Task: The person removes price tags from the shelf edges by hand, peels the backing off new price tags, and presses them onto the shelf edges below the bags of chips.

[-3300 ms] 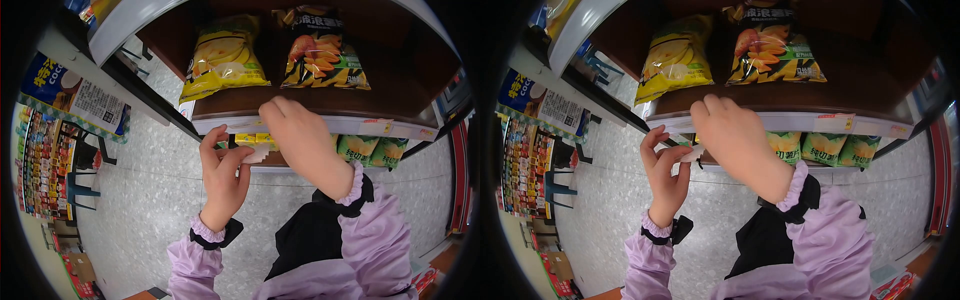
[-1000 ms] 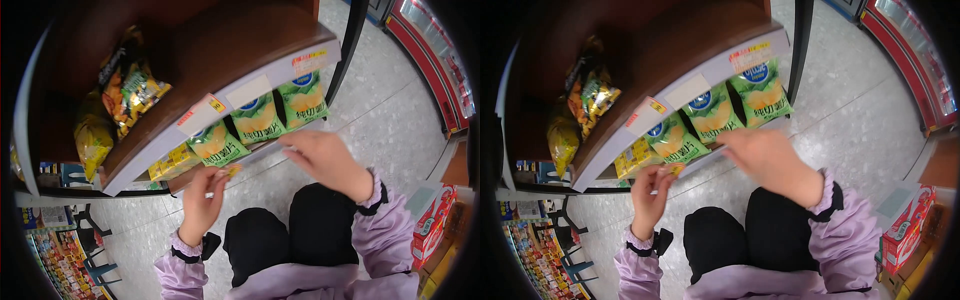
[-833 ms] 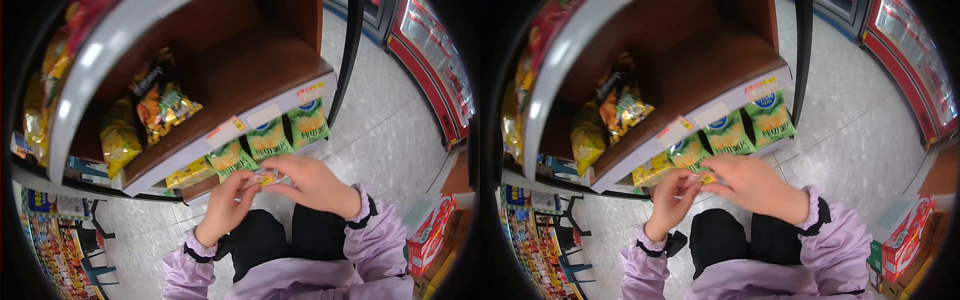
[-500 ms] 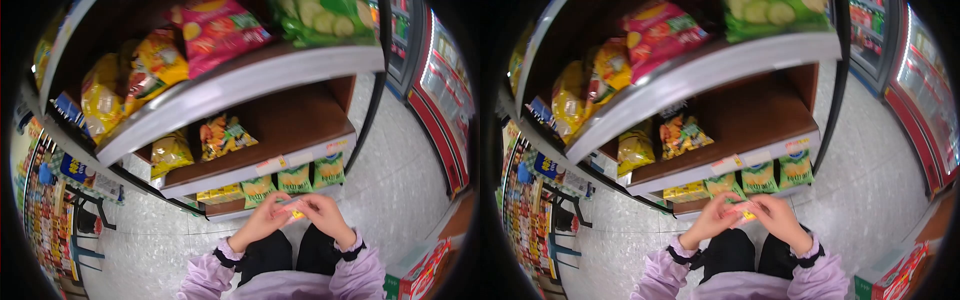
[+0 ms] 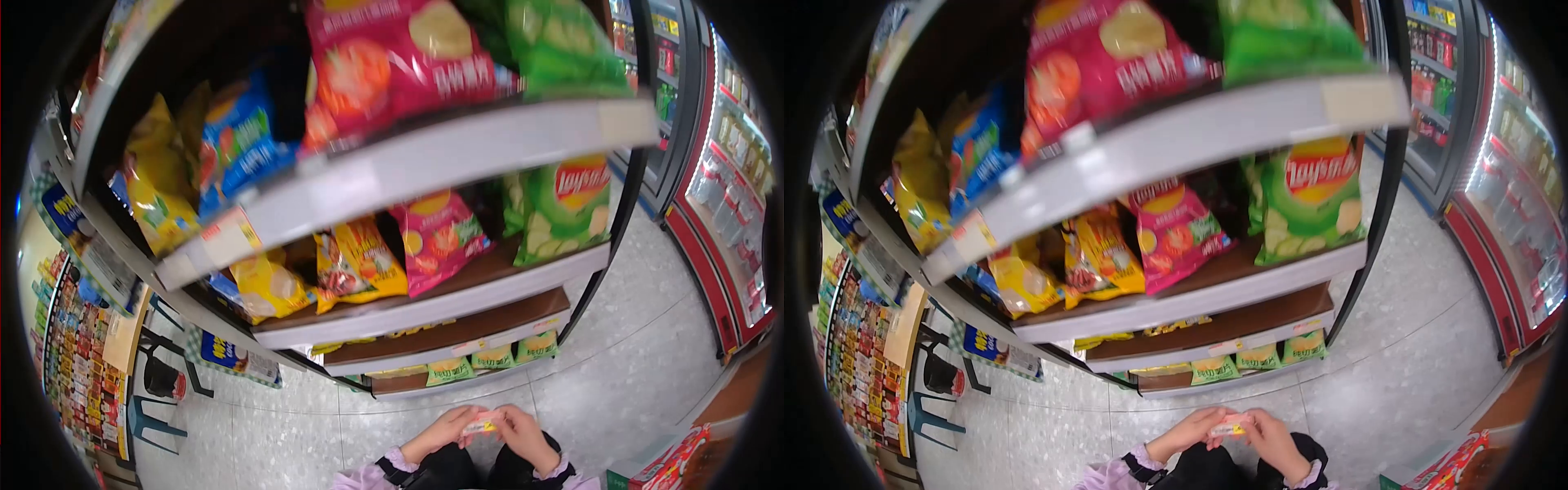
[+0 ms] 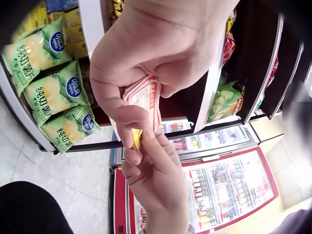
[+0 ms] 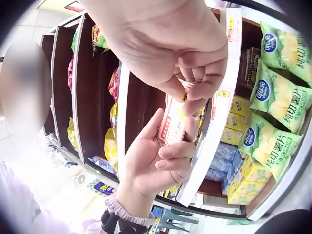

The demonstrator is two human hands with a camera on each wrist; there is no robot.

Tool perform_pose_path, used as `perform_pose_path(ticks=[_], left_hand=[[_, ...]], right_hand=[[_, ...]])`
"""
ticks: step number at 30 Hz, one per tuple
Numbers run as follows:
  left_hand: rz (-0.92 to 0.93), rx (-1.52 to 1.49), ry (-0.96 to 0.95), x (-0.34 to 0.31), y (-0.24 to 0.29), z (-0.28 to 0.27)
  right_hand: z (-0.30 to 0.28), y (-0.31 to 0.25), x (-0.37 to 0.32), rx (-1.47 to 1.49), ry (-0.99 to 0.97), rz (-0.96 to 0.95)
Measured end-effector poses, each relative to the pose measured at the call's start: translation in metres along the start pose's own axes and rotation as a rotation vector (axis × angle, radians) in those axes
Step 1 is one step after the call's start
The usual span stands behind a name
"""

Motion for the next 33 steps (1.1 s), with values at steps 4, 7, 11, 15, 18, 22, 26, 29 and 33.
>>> perform_pose_path(ticks=[4,7,11,15,18,22,26,29,33], left_hand=[[-0.042,0.021,-0.038,-0.042,0.026,0.016],[-0.060,-0.007,-0.007,-0.076,0.065,0.025],[0.061,0.076,0.306,-0.122,0.131,0.022],[-0.005,0.067,0.222,-0.159,0.184,0.030],[0.011,-0.041,0.240,-0.187,0.226,0.037],[0.126,0.125,0.184,-0.199,0.273,0.042],[0.215,0.197,0.077,-0.209,0.299,0.054],[0.277,0.250,0.094,-0.216,0.320,0.056],[0.272,0.213,0.105,-0.225,0.340,0.064]], right_hand=[[0.023,-0.058,-0.031,-0.052,-0.031,0.057],[0.036,-0.121,-0.054,-0.087,-0.004,-0.053],[0.055,-0.192,-0.073,-0.078,0.021,-0.158],[0.074,-0.263,-0.084,-0.157,-0.074,-0.330],[0.079,-0.282,-0.083,-0.187,-0.072,-0.282],[0.078,-0.313,-0.085,-0.346,-0.036,-0.325],[0.088,-0.343,-0.086,-0.121,-0.186,-0.149],[0.089,-0.369,-0.092,-0.164,-0.192,-0.160],[0.088,-0.400,-0.103,-0.241,-0.151,-0.260]])
Point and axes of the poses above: each hand's wrist, its own x-axis towards the middle knuckle, its own z-axis out of the palm, y = z × x, the point moved 9 cm from there along x, towards the middle knuckle, and after that the axes turned 15 degrees about x, right-handed, at the moved point
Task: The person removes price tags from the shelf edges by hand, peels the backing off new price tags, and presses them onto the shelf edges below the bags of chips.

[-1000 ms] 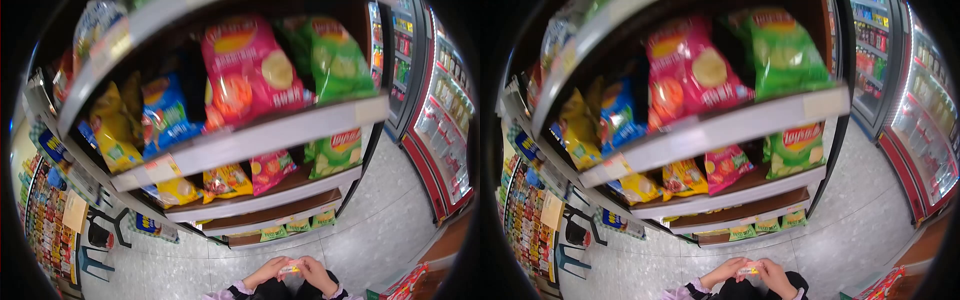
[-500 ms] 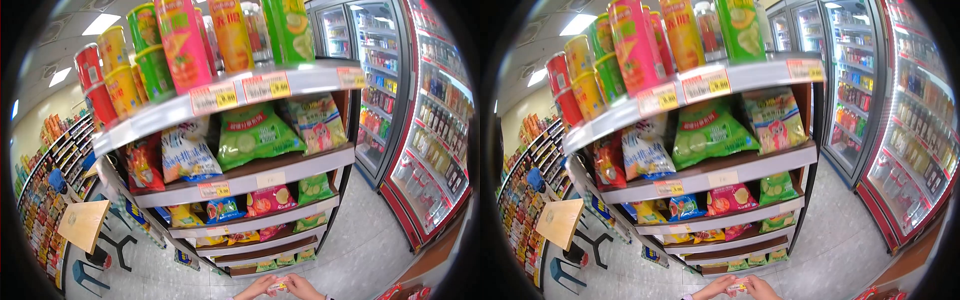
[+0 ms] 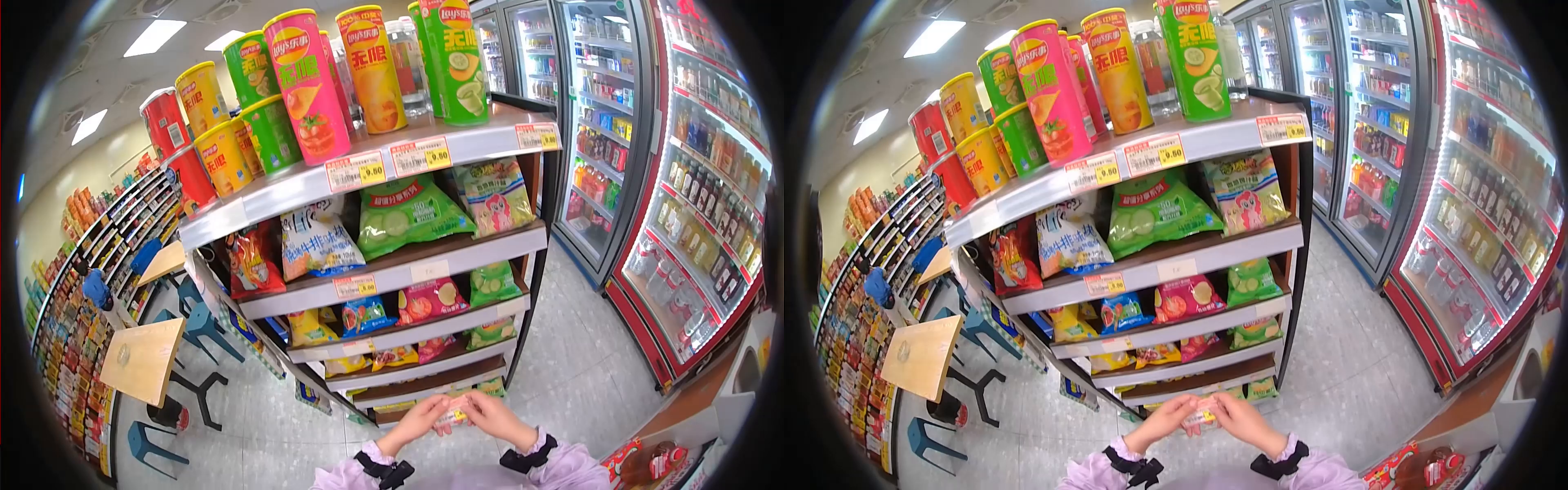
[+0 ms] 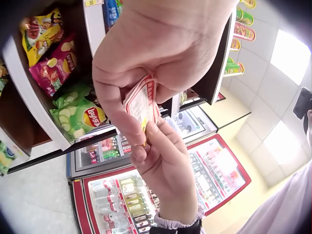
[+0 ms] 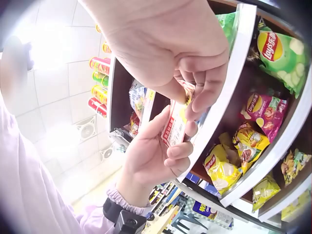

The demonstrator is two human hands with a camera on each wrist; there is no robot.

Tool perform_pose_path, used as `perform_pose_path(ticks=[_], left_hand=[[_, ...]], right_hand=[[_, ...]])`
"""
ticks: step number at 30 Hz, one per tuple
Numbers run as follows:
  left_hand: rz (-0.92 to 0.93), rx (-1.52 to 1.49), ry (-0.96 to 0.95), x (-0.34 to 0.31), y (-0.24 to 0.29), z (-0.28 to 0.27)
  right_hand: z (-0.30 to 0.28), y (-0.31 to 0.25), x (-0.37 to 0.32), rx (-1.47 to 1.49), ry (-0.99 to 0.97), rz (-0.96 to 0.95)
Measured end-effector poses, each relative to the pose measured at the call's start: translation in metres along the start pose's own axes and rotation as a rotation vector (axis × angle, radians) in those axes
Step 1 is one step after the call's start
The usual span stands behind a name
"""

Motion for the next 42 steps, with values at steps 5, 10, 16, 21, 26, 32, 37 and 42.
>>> perform_pose_path(ticks=[5,10,16,21,26,32,37,42], left_hand=[[0.076,0.062,-0.002,0.002,0.009,0.004],[0.081,0.091,-0.048,-0.008,0.022,0.016],[0.124,0.102,0.005,-0.012,0.034,0.018],[0.177,-0.053,0.038,-0.014,0.055,0.014],[0.186,-0.074,0.064,-0.021,0.074,0.018],[0.132,-0.099,0.066,-0.024,0.066,0.029],[0.094,-0.144,0.014,-0.020,0.050,0.042],[0.075,-0.273,0.046,-0.016,0.039,0.043]], right_hand=[[-0.003,-0.007,-0.004,-0.068,-0.013,-0.013],[-0.003,-0.018,-0.008,-0.016,-0.007,-0.036],[-0.009,-0.014,-0.008,0.141,-0.031,-0.037],[-0.022,-0.029,-0.007,0.301,0.006,0.033],[-0.021,-0.031,-0.017,0.531,-0.023,0.074],[-0.018,-0.046,-0.034,0.369,-0.061,-0.050],[-0.014,-0.046,-0.039,0.225,-0.137,-0.098],[-0.019,-0.034,-0.040,0.298,-0.102,-0.097]])
Point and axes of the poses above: each hand's wrist, its own x-axis towards the middle knuckle, its own z-axis out of the palm, y = z × x, the point moved 9 cm from there along x, towards the middle knuckle, and after that the axes turned 15 degrees about x, right-handed, at the moved point
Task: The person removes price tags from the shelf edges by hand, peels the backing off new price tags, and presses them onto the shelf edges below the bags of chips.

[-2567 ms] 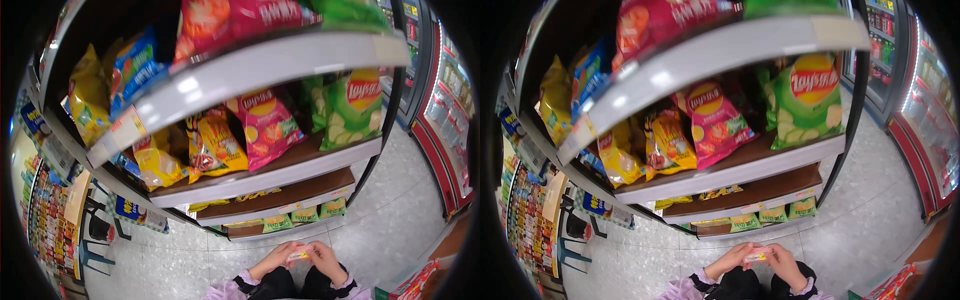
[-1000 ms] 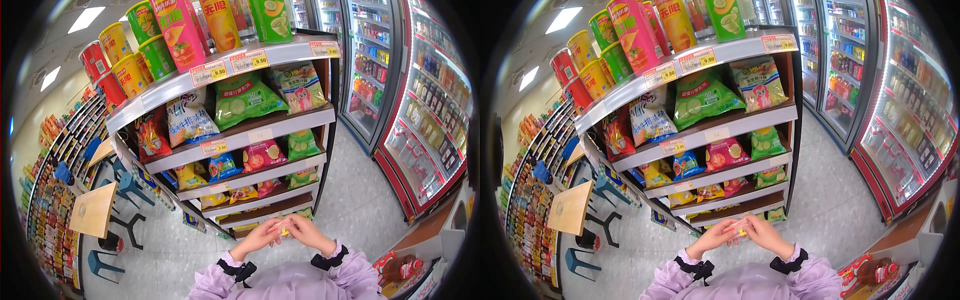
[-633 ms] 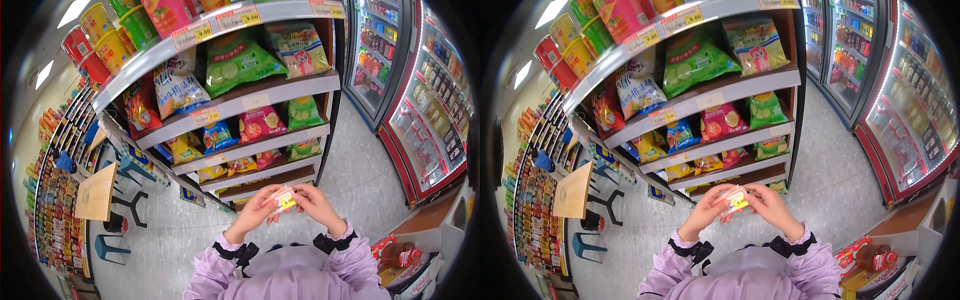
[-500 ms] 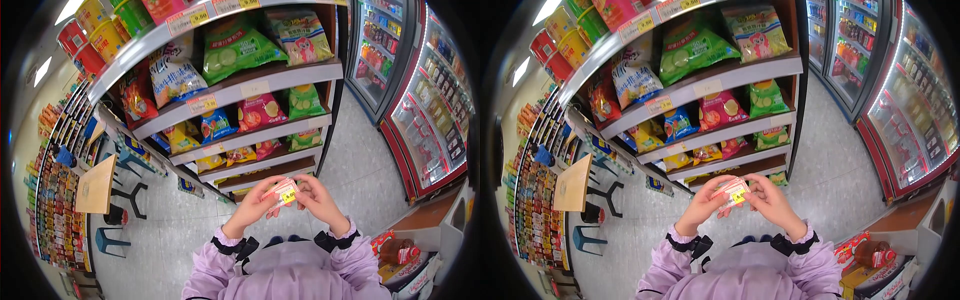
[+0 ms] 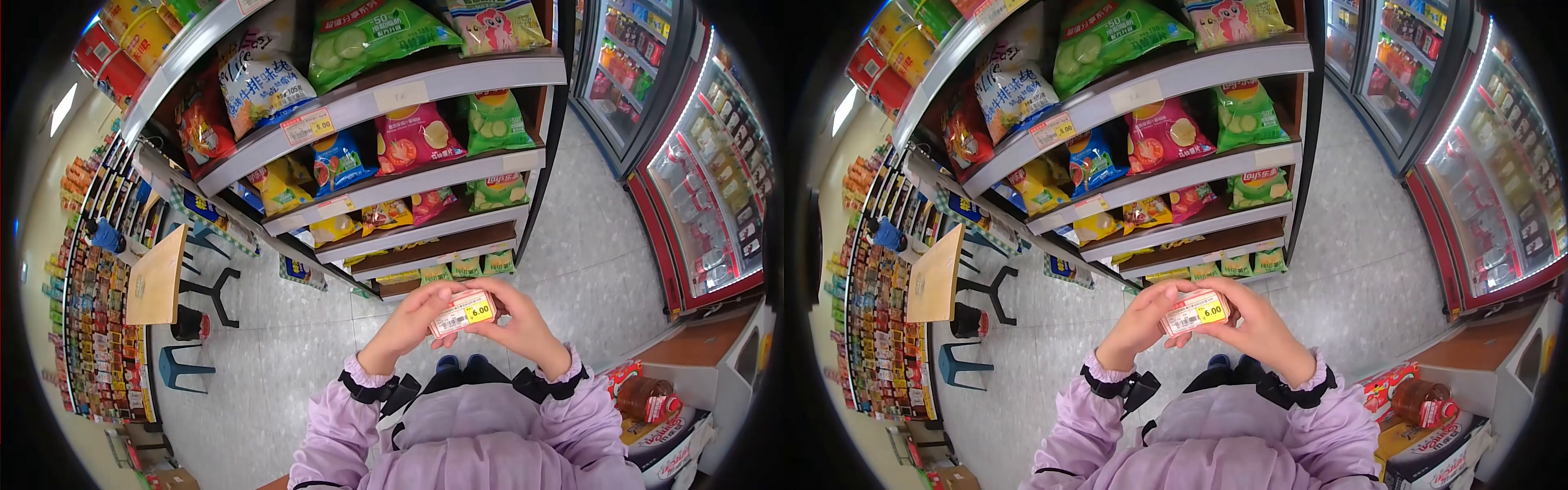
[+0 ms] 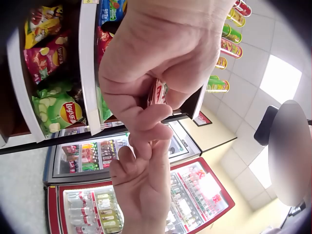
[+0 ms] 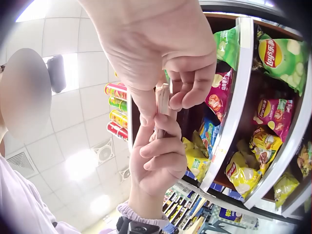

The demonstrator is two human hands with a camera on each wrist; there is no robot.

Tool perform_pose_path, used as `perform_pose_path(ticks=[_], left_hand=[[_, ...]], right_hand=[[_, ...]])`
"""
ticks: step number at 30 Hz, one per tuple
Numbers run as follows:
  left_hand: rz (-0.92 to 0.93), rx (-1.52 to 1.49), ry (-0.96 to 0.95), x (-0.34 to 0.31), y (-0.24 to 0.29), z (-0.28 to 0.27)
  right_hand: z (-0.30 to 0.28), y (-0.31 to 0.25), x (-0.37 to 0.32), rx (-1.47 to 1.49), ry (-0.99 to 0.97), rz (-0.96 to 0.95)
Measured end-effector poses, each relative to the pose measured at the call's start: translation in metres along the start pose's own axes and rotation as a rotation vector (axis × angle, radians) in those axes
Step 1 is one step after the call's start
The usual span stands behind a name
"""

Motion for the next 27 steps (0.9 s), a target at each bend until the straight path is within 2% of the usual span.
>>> perform_pose_path(ticks=[7,9,14,20,22,23,25,27], left_hand=[[-0.044,-0.115,-0.024,0.006,-0.009,0.001],[-0.077,-0.008,0.011,0.009,-0.012,0.000],[-0.109,0.007,0.022,0.014,-0.016,-0.002],[-0.109,0.015,0.032,0.017,-0.012,-0.006],[-0.108,0.004,0.032,0.017,-0.012,-0.007],[-0.110,0.026,0.040,0.017,-0.015,-0.008],[-0.110,0.047,0.050,0.017,-0.019,-0.010],[-0.132,0.050,0.047,0.017,-0.024,-0.010]], right_hand=[[-0.004,0.004,0.000,-0.016,0.004,-0.007],[-0.006,0.005,0.001,-0.014,0.010,0.009],[-0.009,0.005,0.003,-0.049,0.002,0.000],[-0.014,0.012,0.004,0.109,0.042,0.050],[-0.023,0.031,0.001,0.171,0.112,0.168],[-0.024,0.034,0.000,0.172,0.109,0.170],[-0.026,0.041,-0.003,-0.011,0.089,0.217],[-0.023,0.039,-0.002,-0.052,0.080,0.208]])
Point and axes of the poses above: each hand's wrist, its own x-axis towards the middle knuckle, its own z-axis out of the palm, y = z × x, the point moved 9 cm from there along x, towards the middle knuckle, and after that the axes turned 15 degrees about x, right-handed, at the moved point
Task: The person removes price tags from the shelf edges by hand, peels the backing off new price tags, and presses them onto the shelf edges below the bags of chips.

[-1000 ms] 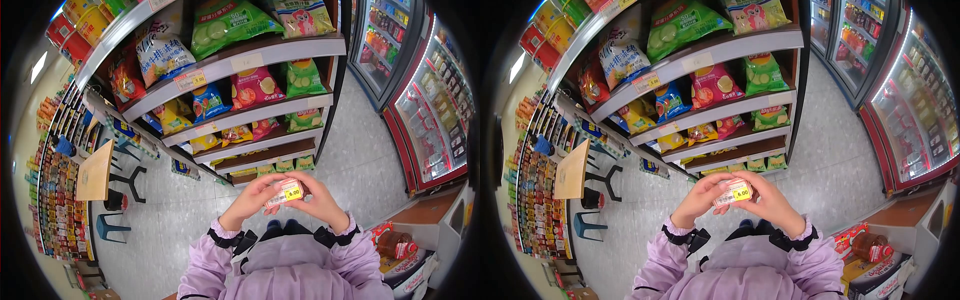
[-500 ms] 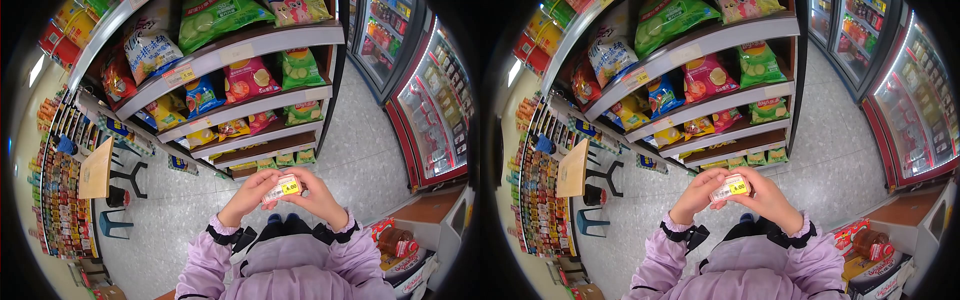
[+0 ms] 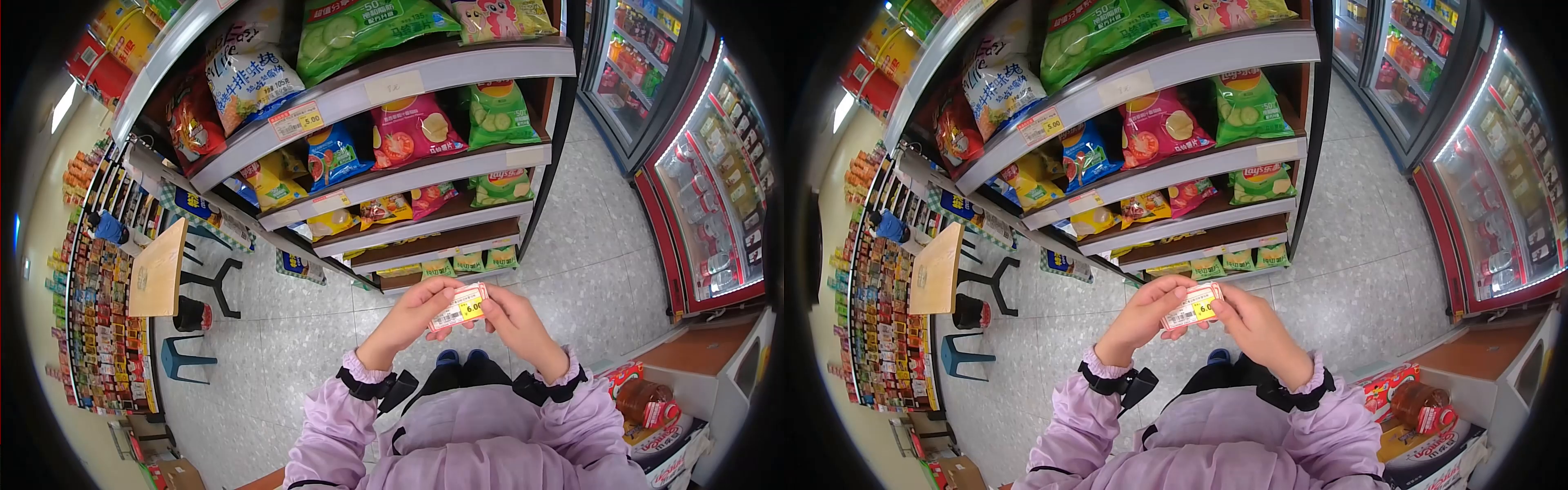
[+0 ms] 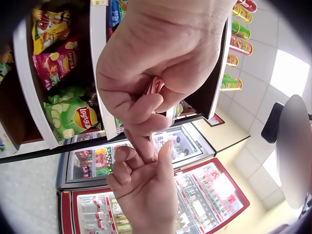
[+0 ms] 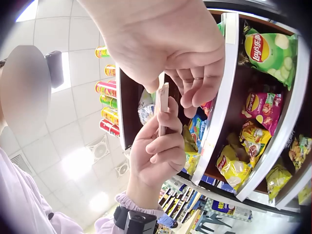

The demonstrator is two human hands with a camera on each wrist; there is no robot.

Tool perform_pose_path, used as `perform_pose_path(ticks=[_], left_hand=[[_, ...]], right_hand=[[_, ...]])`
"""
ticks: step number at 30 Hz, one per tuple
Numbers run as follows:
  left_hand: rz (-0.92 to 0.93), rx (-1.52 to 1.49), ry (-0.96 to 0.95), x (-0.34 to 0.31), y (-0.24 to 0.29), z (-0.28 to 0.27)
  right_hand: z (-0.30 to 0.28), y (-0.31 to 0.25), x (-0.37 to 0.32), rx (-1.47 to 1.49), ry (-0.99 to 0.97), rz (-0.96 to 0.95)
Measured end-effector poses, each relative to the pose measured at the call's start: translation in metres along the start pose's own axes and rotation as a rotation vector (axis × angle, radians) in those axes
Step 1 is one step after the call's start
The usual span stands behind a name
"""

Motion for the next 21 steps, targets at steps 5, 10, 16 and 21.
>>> perform_pose_path(ticks=[5,10,16,21], left_hand=[[0.001,0.029,-0.004,0.004,-0.001,0.006],[-0.006,0.119,-0.017,0.005,-0.001,0.010],[0.007,0.132,-0.002,0.006,-0.005,0.005],[-0.014,0.145,-0.022,0.005,-0.008,0.007]], right_hand=[[0.007,0.002,0.001,-0.052,0.000,-0.001],[0.004,0.009,0.002,-0.070,0.013,-0.003],[-0.008,0.006,0.007,0.151,0.130,-0.072],[-0.017,0.019,0.007,0.094,0.151,-0.056]])
Point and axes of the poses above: each hand's wrist, its own x-axis towards the middle knuckle, its own z-axis out of the palm, y = z × x, the point moved 9 cm from there along x, towards the middle knuckle, and after that the axes turned 15 degrees about x, right-handed, at the moved point
